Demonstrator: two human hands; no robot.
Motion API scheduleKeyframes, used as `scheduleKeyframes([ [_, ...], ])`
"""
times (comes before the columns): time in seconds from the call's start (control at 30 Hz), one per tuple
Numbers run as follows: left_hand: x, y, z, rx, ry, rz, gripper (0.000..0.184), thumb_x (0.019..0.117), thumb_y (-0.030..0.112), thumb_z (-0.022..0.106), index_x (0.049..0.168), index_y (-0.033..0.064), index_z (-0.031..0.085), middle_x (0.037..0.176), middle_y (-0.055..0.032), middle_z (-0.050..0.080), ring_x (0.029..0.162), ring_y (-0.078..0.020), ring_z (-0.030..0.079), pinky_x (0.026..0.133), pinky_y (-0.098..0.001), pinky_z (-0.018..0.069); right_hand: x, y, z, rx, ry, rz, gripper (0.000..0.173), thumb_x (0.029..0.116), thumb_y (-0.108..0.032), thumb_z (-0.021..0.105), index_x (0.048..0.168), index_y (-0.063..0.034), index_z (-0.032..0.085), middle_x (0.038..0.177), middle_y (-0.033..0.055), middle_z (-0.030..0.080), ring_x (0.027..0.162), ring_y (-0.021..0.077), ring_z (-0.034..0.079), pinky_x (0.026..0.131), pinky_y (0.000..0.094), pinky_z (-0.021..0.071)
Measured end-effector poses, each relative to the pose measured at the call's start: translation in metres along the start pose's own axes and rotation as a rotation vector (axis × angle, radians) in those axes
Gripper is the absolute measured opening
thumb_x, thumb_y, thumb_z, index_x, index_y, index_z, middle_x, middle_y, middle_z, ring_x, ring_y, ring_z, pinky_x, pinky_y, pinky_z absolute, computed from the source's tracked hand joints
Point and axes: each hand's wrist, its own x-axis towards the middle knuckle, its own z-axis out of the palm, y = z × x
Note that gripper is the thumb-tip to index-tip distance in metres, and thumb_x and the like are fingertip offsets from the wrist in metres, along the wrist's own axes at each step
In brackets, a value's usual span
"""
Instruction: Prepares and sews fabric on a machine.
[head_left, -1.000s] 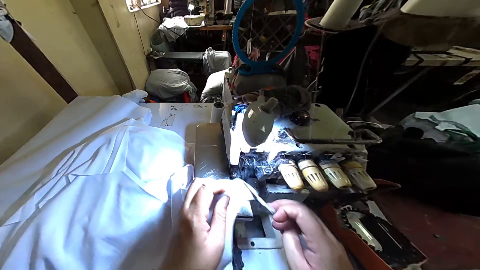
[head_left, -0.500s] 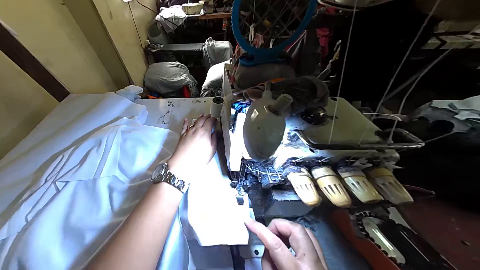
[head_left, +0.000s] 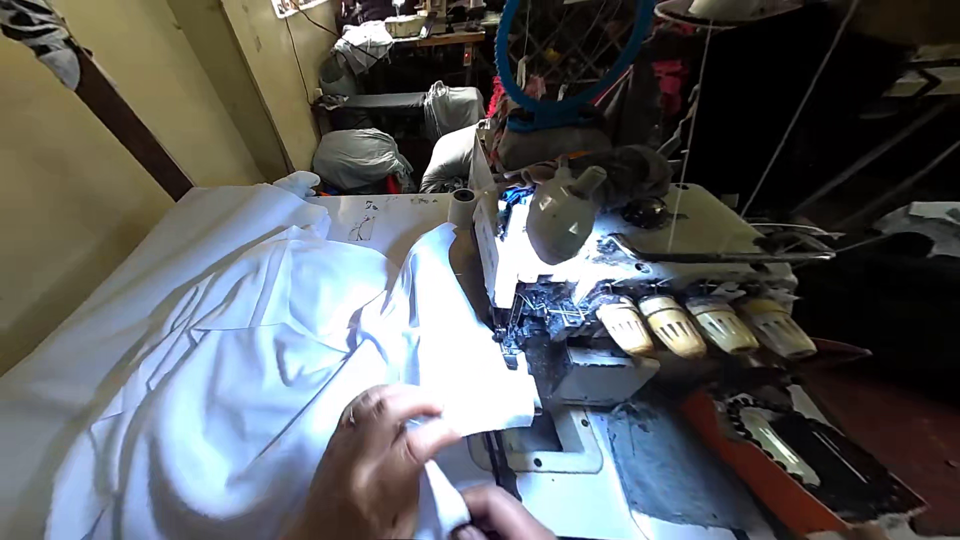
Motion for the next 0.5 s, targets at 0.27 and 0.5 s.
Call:
scheduleKeyframes([
  [0.27,-0.025,0.04,0.016,-0.43,-0.169,0.058,0.013,0.1028,0.016,0.06,0.103,0.0151,0.073,0.126,-0.0043,0.069,0.14,-0.016,0.048,0.127,-0.045,0.0167,0.0,-0.019,-0.048,0.657,-0.086,0.273,0.018,0.1018,0.0,0.049,0.107,-0.0066,0.065,0.091,-0.0104,0.068,0.082,-0.0015,0.064,0.077,0.0226,0.055],
  [0.5,0.006,0.063,0.004,-0.429,-0.182,-0.085,0.016,0.102,0.011,0.06,0.098,0.0008,0.072,0.087,-0.0142,0.067,0.085,-0.019,0.066,0.077,-0.0267,0.0536,-0.021,-0.028,-0.053,0.495,0.06,0.031,0.052,0.101,-0.046,0.06,0.127,-0.0006,0.06,0.113,-0.0018,0.069,0.1,0.0046,0.066,0.087,0.0289,0.057],
])
